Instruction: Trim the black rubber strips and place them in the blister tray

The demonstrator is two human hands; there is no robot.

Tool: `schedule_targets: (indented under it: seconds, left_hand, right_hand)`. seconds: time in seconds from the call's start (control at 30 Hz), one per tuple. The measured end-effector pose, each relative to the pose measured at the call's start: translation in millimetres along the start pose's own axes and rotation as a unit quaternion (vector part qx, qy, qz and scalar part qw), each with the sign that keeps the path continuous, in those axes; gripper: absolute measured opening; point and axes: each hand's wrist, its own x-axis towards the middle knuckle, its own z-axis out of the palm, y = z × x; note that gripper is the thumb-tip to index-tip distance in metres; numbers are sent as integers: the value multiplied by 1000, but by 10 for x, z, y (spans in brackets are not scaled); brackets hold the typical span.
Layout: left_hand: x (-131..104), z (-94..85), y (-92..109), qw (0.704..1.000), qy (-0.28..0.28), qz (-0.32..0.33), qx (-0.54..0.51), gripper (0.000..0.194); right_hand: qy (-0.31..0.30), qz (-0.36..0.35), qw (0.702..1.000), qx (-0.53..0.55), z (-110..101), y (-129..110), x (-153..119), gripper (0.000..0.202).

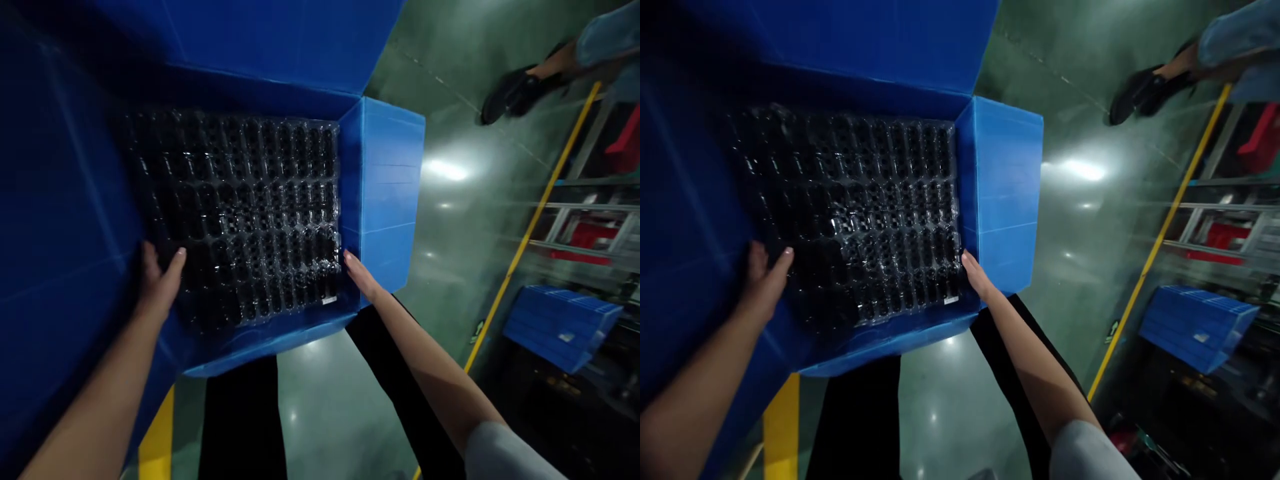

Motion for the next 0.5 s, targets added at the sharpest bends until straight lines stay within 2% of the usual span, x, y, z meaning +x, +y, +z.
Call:
schedule_targets:
  seconds: [0.07, 0.13, 0.23, 0.3, 0.37, 0.43, 0.5]
  left_hand:
    - [-372, -148, 174, 997, 12, -11, 75, 93]
    - [-786, -297, 371, 996, 14, -22, 91, 91]
    - [-1453, -421, 688, 993, -4, -113, -13, 84]
    - [-1914, -401, 899, 973, -37, -198, -110, 76]
    - [-2377, -308, 1100, 946, -70, -262, -178, 67]
    - [-2834, -174, 1288, 920, -105, -306, -222, 61]
    - [-3275, -46, 1475, 900, -140, -330, -248, 56]
  right_hand:
    - [14, 5, 1000, -1, -152, -127, -349, 29]
    - [15, 19, 1000, 8, -299, -276, -674, 25]
    - [-4, 37, 999, 38, -422, -545, -1137, 36]
    - [-40, 48, 994, 93, -418, -764, -1454, 48]
    - [-97, 61, 979, 167, -372, -1002, -1778, 55]
    - [-155, 66, 959, 227, -323, -1234, -2095, 58]
    - [-204, 52, 948, 240, -305, -1443, -2417, 57]
